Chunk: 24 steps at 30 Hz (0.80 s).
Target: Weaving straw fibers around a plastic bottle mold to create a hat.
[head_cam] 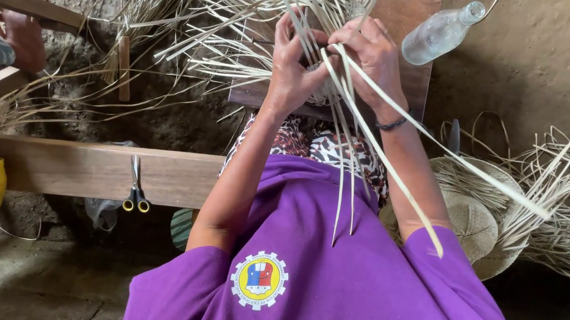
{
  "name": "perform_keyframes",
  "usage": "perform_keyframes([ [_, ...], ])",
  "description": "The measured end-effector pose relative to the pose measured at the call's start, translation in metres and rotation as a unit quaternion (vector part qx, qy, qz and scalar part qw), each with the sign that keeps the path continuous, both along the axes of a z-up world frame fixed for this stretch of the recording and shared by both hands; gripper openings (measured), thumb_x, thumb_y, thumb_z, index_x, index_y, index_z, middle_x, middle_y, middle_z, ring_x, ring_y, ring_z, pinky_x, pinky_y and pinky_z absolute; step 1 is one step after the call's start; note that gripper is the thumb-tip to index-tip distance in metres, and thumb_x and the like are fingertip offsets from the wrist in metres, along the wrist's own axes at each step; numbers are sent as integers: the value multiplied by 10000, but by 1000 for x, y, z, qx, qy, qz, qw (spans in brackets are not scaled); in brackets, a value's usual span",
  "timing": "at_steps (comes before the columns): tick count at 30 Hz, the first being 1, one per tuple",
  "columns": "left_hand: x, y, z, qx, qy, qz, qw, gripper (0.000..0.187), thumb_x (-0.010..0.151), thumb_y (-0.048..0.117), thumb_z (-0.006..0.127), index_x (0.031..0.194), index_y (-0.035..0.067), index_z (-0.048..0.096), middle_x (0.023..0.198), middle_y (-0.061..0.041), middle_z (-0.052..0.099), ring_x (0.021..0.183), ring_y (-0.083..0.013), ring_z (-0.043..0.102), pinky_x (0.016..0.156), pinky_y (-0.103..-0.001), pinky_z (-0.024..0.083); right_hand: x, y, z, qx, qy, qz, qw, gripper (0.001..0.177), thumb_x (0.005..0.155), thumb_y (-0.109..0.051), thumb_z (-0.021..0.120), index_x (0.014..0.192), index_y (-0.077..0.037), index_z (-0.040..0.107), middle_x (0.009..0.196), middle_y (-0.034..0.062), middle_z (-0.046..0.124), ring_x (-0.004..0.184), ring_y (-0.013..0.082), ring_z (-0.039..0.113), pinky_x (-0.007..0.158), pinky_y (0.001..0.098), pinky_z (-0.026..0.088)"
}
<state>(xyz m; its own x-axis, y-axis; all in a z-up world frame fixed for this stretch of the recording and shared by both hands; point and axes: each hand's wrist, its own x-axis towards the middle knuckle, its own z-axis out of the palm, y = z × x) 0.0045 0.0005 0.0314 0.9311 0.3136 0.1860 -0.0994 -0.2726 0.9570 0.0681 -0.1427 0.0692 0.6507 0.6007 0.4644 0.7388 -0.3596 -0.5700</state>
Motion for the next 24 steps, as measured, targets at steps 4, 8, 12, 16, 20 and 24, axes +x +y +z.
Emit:
perform_keyframes([
  [4,2,-4,-3,23,25,-33,999,164,765,139,730,909,90,668,1446,-243,186,1373,-437,225,1115,-663,238,0,-6,-5,10,35,22,999,156,971,-191,629,1024,-44,620,983,90,617,887,236,553,773,335,473],
  [8,0,-2,1,17,34,-54,998,143,788,38,604,908,80,671,1492,-254,120,1416,-432,116,1139,-699,138,-2,-10,-34,31,22,23,999,110,995,-113,520,1016,-32,591,1064,83,535,1003,238,528,865,375,520],
  [12,0,-4,8,39,-51,-33,997,153,858,193,604,959,86,564,1025,-137,561,1237,-329,334,1022,-543,365,-14,-19,-25,75,23,22,997,102,930,-71,637,978,18,649,1108,154,594,1000,286,549,883,421,520],
  [16,0,-6,-19,73,-10,-5,997,648,815,153,645,1356,43,305,1419,-197,324,1387,-324,312,1179,-456,285,-20,-26,-12,108,71,44,991,102,930,81,618,971,18,689,1178,178,593,1086,316,581,966,378,503],
  [20,-1,-8,-31,97,3,22,995,852,849,97,721,1464,1,138,1505,-191,287,1439,-273,271,1263,-375,200,-6,-18,-31,44,-51,-1,998,136,883,-29,720,1012,-49,683,1067,134,599,961,275,579,826,380,544],
  [24,0,-4,-29,77,6,-23,997,841,795,64,630,1473,36,133,1474,-228,241,1410,-346,283,1218,-526,249,-3,-3,-12,4,-58,-41,997,150,861,-26,749,982,-100,699,983,45,597,875,229,554,734,367,492],
])
